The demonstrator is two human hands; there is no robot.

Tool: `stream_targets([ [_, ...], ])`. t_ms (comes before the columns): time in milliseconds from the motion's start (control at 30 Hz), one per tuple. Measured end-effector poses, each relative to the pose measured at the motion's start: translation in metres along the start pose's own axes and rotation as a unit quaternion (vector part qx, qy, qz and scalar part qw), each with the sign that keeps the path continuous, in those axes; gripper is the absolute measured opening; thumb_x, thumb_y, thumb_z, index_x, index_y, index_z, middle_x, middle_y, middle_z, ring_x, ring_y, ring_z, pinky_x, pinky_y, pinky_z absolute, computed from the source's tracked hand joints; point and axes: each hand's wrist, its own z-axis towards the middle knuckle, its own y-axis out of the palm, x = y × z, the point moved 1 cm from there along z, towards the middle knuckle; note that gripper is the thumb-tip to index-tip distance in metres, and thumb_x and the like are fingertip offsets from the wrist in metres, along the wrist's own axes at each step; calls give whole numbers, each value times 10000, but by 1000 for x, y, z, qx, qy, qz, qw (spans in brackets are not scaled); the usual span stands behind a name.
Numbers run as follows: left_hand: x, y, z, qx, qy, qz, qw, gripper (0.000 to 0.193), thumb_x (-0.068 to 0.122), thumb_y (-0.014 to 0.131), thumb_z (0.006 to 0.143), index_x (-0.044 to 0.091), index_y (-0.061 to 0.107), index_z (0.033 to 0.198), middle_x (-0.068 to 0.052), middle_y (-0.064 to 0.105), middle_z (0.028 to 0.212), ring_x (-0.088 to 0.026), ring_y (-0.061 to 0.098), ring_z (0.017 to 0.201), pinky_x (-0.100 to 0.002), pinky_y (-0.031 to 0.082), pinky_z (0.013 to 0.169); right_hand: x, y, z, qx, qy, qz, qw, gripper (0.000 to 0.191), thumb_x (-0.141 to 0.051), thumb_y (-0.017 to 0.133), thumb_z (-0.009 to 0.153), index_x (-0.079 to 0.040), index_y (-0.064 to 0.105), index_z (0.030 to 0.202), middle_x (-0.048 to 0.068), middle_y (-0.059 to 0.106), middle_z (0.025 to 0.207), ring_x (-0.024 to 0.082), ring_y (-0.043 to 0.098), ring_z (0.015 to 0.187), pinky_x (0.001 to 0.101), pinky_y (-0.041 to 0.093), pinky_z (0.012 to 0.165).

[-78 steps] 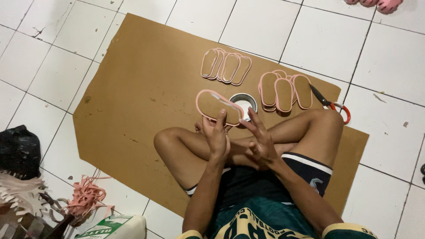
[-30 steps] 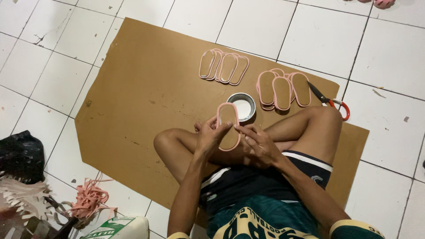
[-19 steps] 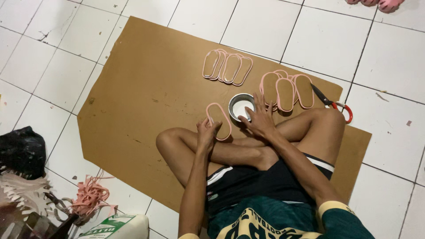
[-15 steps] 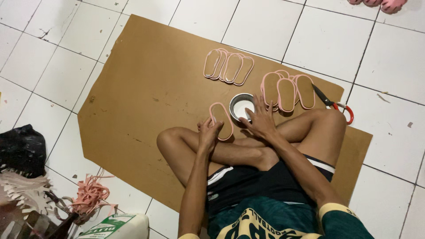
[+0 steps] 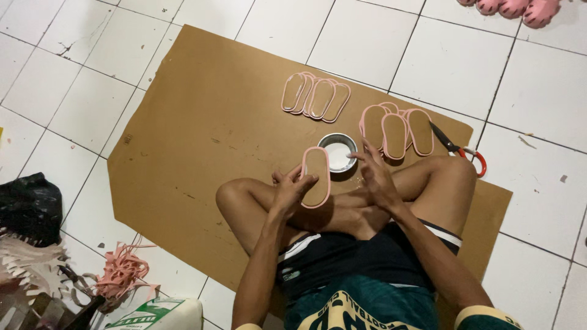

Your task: The person sits cross-legged on the floor and applies a white paste from a small metal bowl onto pink-edged sandal insoles, spreading it over the insole surface with their fingers. They finish each insole and set it with a stack of completed insoles, then pick up the next one.

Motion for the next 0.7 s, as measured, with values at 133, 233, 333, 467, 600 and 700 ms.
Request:
stream_targets([
  [133, 18, 19, -22, -10, -31, 33, 999, 559, 66, 690, 921, -49, 520, 1441, -100, 688, 1188, -116, 664, 1019, -235, 554, 878, -32, -4, -7, -82, -69, 94, 990, 937, -801, 95, 991, -134, 479, 1526, 207, 53, 1751, 413, 32, 1624, 602, 80, 1273],
  [233, 27, 32, -30, -38, -21, 16, 999, 560, 69, 695, 929, -70, 516, 1441, -94, 680, 1212, -116, 660, 1042, -239, 552, 903, -46, -4, -7, -102, -76, 104, 986, 929, -803, 103, 991, -153, 479, 1539, 200, 52, 1760, 398, 34, 1637, 578, 79, 1288],
  [333, 29, 39, -33, -60, -17, -16, 998, 551, 61, 698, 946, -82, 513, 1445, -100, 668, 1197, -124, 655, 1035, -249, 551, 903, -47, -2, -6, -98, -81, 99, 987, 923, -799, 105, 997, -153, 493, 1530, 210, 57, 1757, 404, 49, 1637, 573, 97, 1291],
  [467, 29, 39, -28, -37, 10, -23, 999, 528, 66, 697, 938, -77, 530, 1418, -88, 693, 1171, -115, 672, 1007, -249, 560, 885, -42, 9, -21, -84, -105, 80, 988, 904, -795, 113, 1001, -168, 502, 1522, 220, 68, 1755, 404, 196, 1602, 556, 210, 1269],
  [600, 33, 36, -19, -29, 55, -18, 998, 501, 74, 702, 969, -83, 549, 1419, -78, 700, 1120, -94, 667, 964, -233, 557, 857, -41, 25, -47, -73, -137, 58, 986, 842, -761, 182, 1044, -143, 525, 1501, 234, 96, 1750, 451, 166, 1620, 568, 206, 1281],
  [700, 37, 36, -19, -25, 53, -11, 998, 480, 68, 697, 962, -84, 554, 1393, -77, 707, 1103, -90, 679, 937, -226, 567, 829, -40, 24, -48, -25, -150, 36, 988, 800, -748, 167, 1037, -203, 601, 1429, 203, 210, 1743, 422, 283, 1606, 537, 292, 1271],
])
